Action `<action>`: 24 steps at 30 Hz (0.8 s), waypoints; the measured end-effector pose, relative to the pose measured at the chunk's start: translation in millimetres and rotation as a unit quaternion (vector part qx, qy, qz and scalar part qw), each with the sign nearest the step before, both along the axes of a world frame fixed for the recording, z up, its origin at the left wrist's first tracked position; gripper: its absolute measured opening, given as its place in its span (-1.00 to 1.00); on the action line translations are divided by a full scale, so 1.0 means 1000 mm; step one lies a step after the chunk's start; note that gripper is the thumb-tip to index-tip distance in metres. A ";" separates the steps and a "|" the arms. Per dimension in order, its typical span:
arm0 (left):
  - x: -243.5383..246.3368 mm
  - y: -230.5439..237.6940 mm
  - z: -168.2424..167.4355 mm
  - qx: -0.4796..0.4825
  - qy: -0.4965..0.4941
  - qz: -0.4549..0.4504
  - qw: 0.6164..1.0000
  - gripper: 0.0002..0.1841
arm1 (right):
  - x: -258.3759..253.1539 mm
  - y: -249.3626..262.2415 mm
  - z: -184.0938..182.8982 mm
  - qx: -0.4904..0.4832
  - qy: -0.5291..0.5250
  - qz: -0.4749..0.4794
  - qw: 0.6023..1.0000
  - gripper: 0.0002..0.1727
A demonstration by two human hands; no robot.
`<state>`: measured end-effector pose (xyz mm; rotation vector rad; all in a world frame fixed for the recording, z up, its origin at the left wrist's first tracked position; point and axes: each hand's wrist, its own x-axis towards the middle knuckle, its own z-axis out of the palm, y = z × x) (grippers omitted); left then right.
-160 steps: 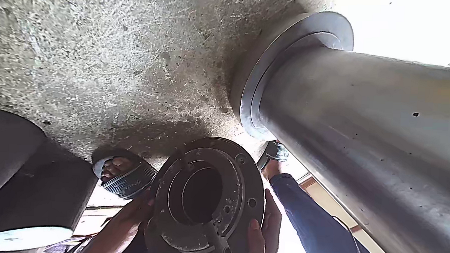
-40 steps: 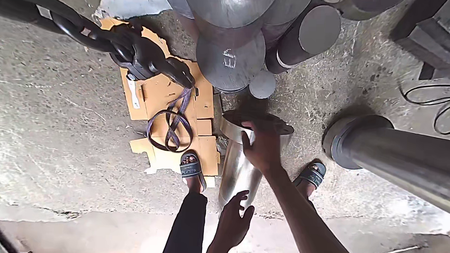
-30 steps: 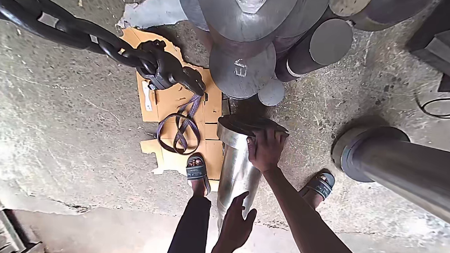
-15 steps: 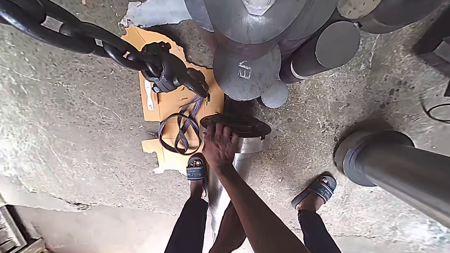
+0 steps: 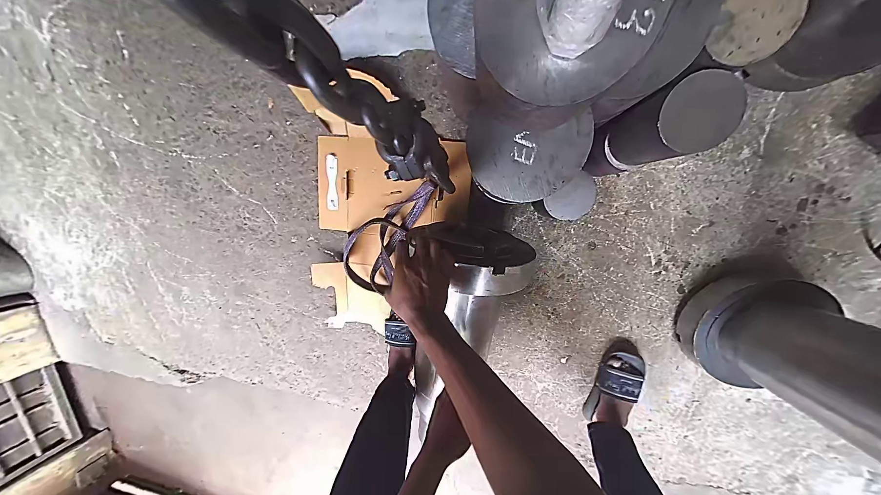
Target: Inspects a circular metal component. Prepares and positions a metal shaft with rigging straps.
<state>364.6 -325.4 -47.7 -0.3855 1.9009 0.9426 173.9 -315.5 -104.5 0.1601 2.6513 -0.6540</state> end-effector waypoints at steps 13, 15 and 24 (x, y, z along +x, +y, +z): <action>-0.198 -0.161 -0.092 -0.268 0.235 -0.021 0.934 -0.33 | 0.031 0.109 -0.052 0.129 0.198 0.194 0.952 -0.15; -0.217 -0.176 -0.163 -0.306 0.255 -0.018 0.917 0.06 | 0.035 0.102 -0.053 0.169 0.189 0.209 0.944 -0.18; -0.237 -0.306 -0.203 -0.234 0.133 0.159 0.950 -0.62 | 0.009 0.019 -0.044 0.269 0.158 0.270 0.911 -0.25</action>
